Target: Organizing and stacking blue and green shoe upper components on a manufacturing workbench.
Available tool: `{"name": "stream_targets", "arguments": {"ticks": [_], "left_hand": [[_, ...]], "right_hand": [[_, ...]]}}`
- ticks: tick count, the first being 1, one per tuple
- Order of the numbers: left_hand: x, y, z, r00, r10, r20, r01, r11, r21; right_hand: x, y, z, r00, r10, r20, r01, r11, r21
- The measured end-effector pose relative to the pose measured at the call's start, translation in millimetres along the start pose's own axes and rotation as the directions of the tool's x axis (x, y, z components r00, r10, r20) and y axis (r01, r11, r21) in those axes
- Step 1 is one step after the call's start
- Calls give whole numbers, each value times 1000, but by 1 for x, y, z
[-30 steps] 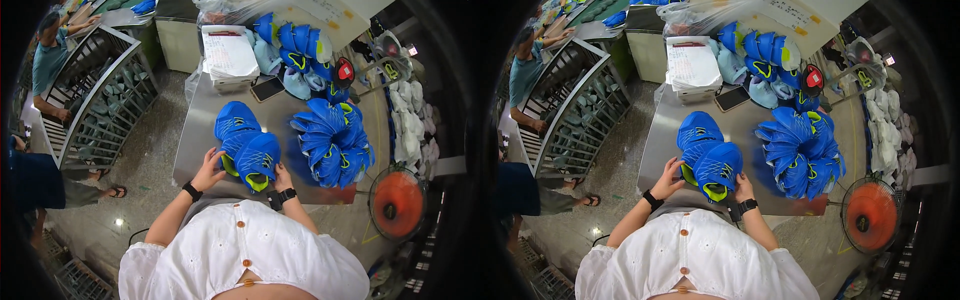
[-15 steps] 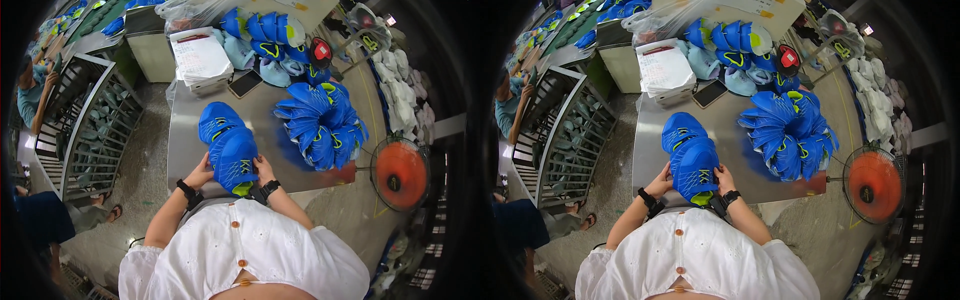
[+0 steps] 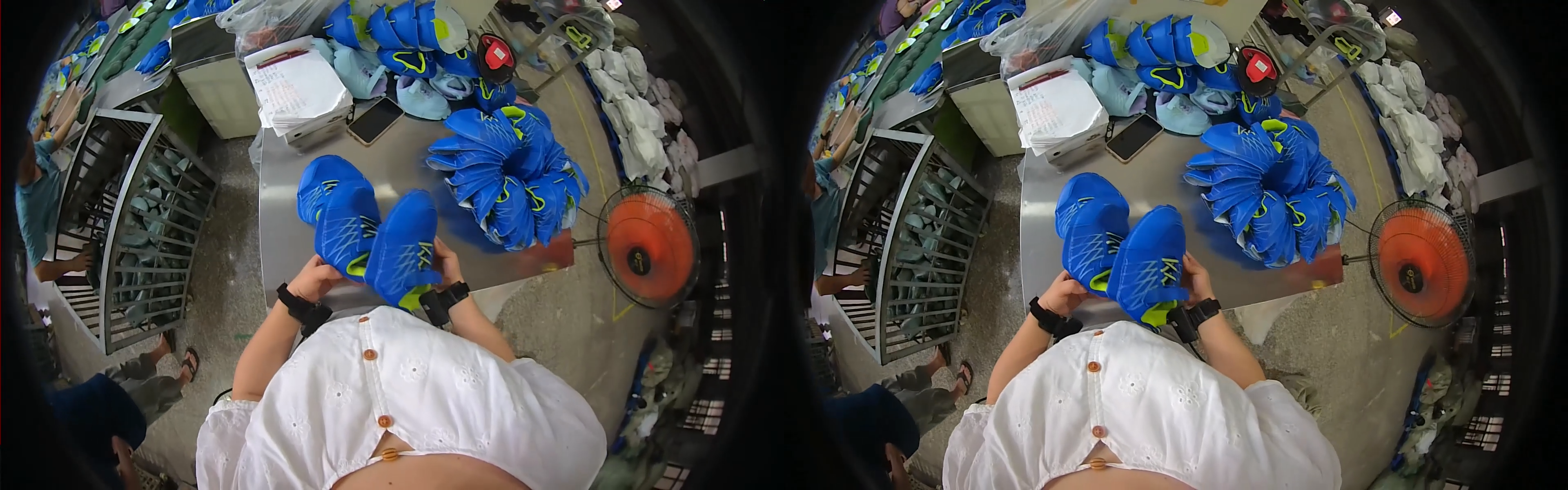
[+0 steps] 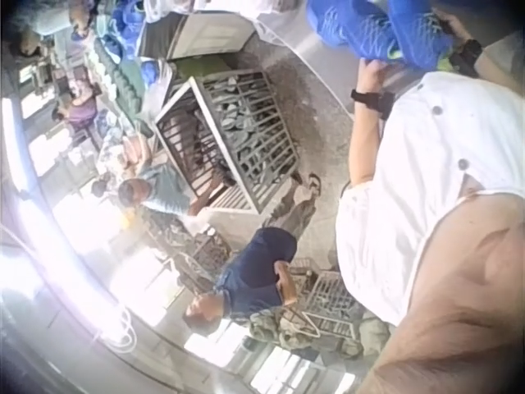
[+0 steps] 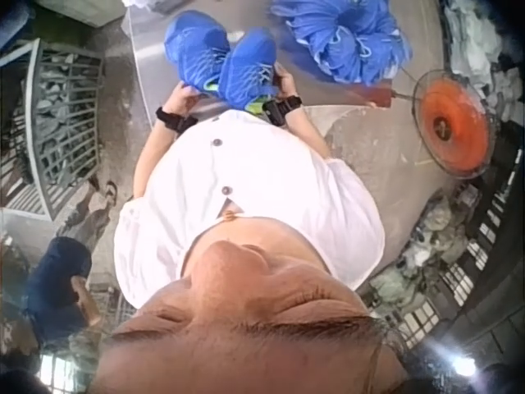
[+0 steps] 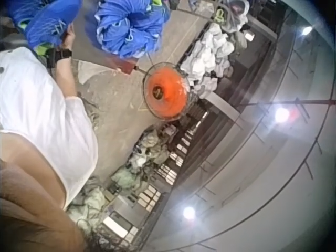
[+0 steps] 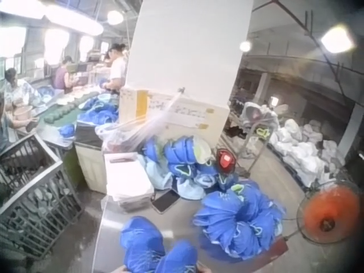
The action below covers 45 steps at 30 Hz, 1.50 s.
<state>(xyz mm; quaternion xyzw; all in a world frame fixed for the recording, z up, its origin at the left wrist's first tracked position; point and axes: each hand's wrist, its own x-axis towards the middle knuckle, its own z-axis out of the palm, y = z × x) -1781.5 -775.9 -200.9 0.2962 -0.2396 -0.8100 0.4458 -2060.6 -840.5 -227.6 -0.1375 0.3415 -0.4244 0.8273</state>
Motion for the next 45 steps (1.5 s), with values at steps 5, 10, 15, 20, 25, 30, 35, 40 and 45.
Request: {"name": "stream_targets", "arguments": {"ticks": [5,10,15,20,25,30,35,40,45], "left_hand": [[12,1,2,999,48,-19,-49,999,-20],[14,14,2,992,124,-10,-122,951,-284],[11,5,32,993,5,115,-66,842,536],[4,51,96,939,13,343,-342,130,931],[-11,87,136,763,295,575,-538,-204,818],[-7,110,140,565,436,701,-581,-393,713],[-21,97,104,438,884,-166,-772,464,435],[-19,120,92,252,965,78,-729,136,671],[-25,98,79,264,964,-41,-653,210,728]], "right_hand": [[-3,-1,4,990,-11,143,15,1000,-25],[0,-1,15,996,-33,80,39,997,-72],[6,3,23,999,-35,35,43,969,-242],[13,2,11,998,5,56,-2,998,-56],[-23,-36,132,898,-98,428,106,994,6],[11,-64,147,704,-261,660,76,952,296],[25,-74,142,596,-335,730,-145,849,508],[8,-94,139,609,-270,746,-170,874,454],[19,-99,143,367,-246,897,-177,928,327]]}}
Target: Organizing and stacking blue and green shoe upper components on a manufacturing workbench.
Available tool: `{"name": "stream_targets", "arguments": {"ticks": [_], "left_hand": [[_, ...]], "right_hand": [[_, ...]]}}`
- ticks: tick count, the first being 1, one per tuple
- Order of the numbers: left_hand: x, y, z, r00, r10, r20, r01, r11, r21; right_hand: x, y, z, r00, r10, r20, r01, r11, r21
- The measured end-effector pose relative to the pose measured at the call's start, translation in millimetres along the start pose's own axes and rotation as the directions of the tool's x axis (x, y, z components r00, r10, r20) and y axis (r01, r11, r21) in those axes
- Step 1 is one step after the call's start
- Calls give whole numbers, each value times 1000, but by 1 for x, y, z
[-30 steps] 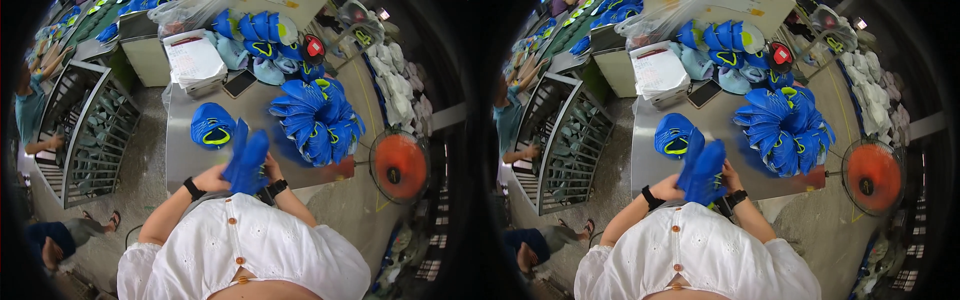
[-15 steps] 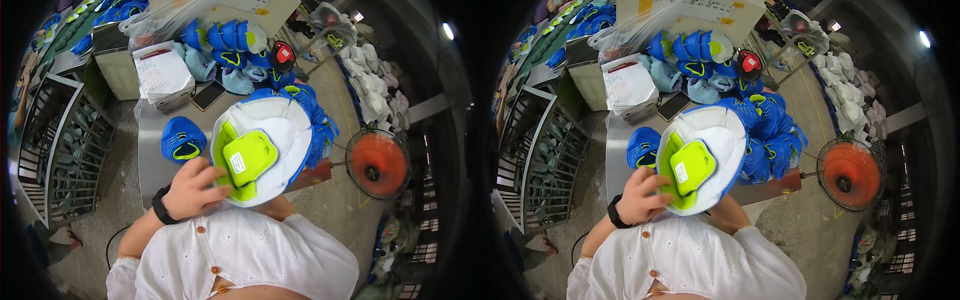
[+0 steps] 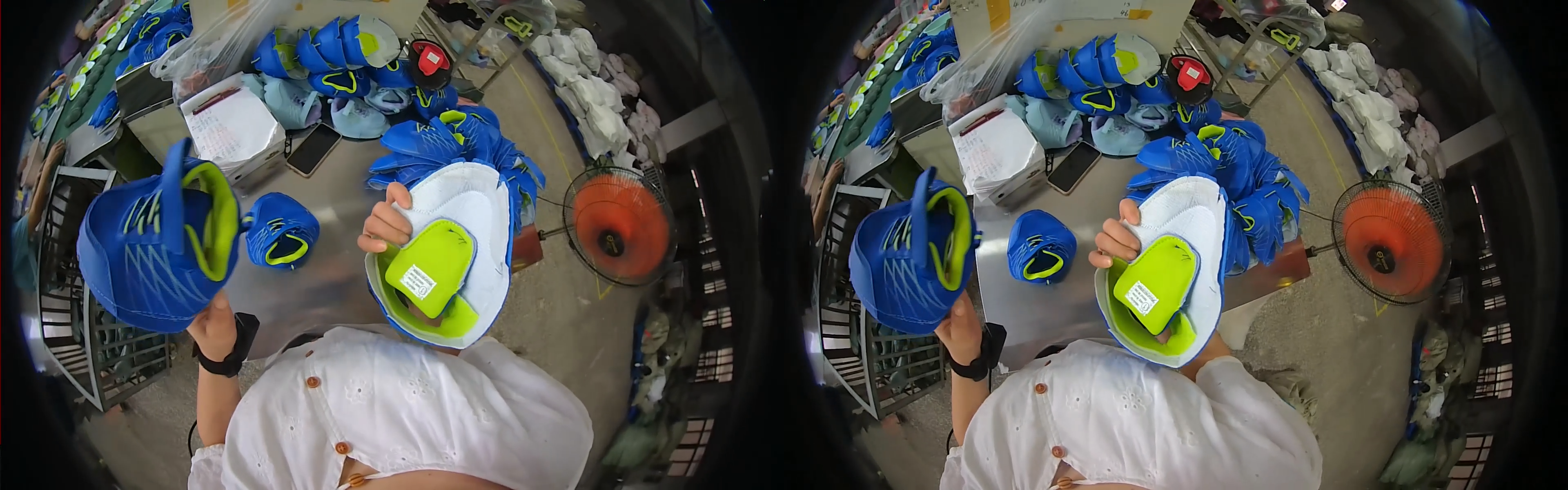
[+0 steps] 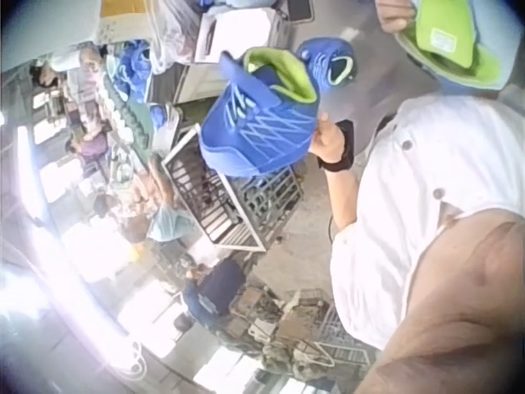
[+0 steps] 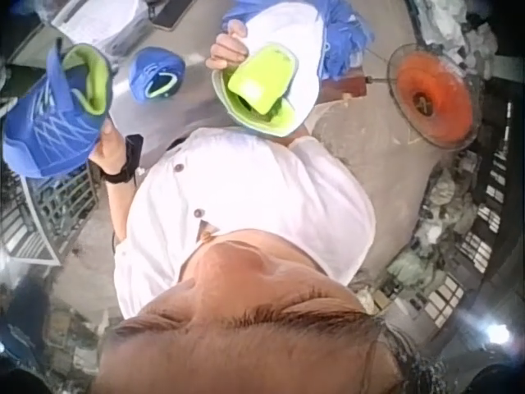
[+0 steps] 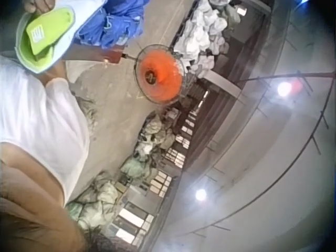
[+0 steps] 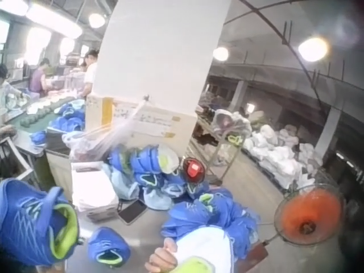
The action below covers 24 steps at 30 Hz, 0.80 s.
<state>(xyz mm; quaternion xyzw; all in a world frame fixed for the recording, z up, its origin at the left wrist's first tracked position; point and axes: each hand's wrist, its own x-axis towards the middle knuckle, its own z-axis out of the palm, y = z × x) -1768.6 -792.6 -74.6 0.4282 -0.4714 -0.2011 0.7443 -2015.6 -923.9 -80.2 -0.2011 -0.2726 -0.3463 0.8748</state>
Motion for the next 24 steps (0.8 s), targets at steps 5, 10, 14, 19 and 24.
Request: {"name": "stream_targets", "arguments": {"ticks": [5,10,14,19,24], "left_hand": [[-4,17,6,944,-252,213,242,968,73],[30,64,78,607,331,723,-664,711,232],[8,54,99,448,371,814,-770,622,141],[6,56,96,413,286,865,-733,667,129],[14,53,95,466,118,877,-424,900,104]], "right_hand": [[-4,3,13,999,4,-53,-8,997,-78],[-15,19,22,952,-45,-303,11,993,-114],[-11,26,-13,912,-3,-411,-66,986,-154],[-44,11,-14,813,-30,-581,-103,975,-194],[-58,23,-36,694,-36,-719,-159,966,-203]]}}
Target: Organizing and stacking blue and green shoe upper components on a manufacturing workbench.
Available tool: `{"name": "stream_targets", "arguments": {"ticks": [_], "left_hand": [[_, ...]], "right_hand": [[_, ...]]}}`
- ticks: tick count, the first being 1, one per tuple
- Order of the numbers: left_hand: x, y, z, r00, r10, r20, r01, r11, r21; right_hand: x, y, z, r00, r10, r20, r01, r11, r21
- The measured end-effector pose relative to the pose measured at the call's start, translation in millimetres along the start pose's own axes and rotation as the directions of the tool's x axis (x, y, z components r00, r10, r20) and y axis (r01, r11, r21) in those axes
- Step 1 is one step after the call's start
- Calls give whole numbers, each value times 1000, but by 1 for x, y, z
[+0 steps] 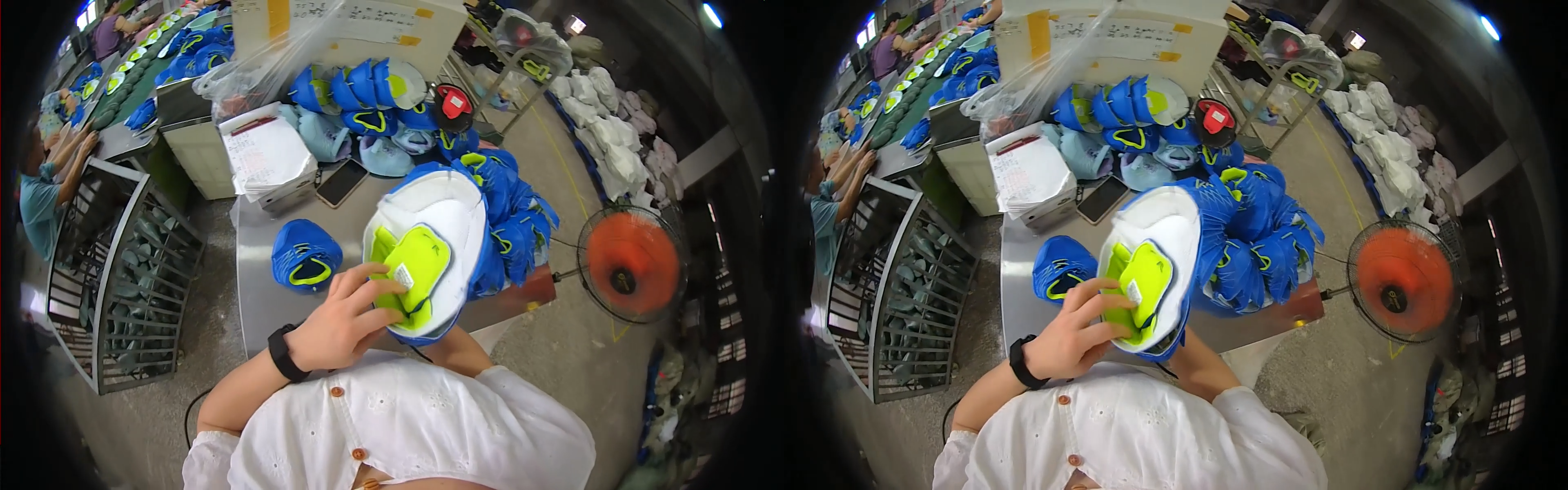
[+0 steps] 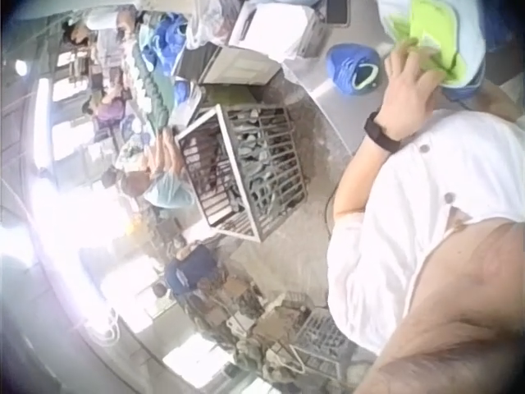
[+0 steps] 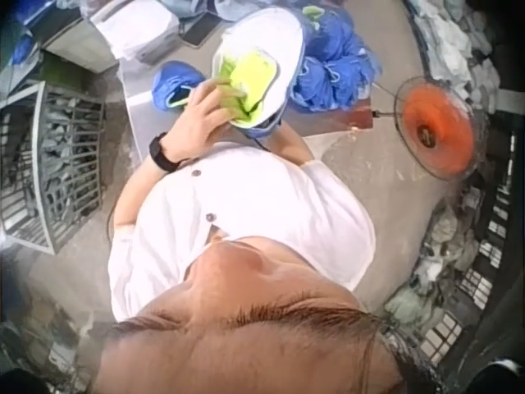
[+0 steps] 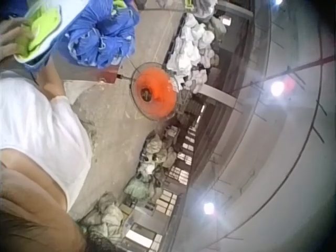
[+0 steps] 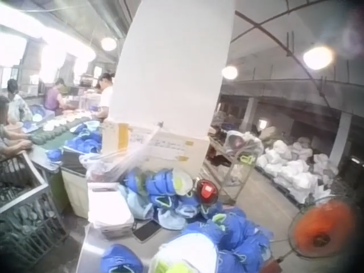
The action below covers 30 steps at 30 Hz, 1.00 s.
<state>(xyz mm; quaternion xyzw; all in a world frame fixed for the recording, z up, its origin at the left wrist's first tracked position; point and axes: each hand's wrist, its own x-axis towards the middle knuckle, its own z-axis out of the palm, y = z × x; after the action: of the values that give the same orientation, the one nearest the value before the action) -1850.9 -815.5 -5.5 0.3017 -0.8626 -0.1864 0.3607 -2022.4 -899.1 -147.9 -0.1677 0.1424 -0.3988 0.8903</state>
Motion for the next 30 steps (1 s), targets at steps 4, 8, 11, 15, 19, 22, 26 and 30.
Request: {"name": "stream_targets", "arguments": {"ticks": [4,8,11,15,19,22,26,30], "left_hand": [[-22,-22,14,996,-84,17,85,985,-149],[-50,-40,53,965,-262,9,252,919,-305],[-69,-59,67,965,-262,-33,213,846,-489],[-105,-85,81,812,-479,335,453,154,-878],[-117,-105,83,781,-526,337,510,225,-830],[-128,-140,84,485,-819,-308,753,570,-329],[-159,-196,94,51,-788,-613,900,303,-314],[-167,-210,113,61,-962,-268,945,142,-294]], "right_hand": [[9,-5,-17,989,87,-119,-92,995,-40],[-21,16,-39,963,165,-214,-185,980,-78],[-26,27,-45,974,37,-225,-58,994,-87],[-39,32,-44,941,116,-319,-123,992,-2],[-34,26,-56,959,113,-259,-136,988,-74],[-31,14,-71,961,27,-275,-44,997,-57],[-41,14,-80,918,-69,-390,103,992,68],[-33,22,-77,928,-34,-371,76,992,100]]}}
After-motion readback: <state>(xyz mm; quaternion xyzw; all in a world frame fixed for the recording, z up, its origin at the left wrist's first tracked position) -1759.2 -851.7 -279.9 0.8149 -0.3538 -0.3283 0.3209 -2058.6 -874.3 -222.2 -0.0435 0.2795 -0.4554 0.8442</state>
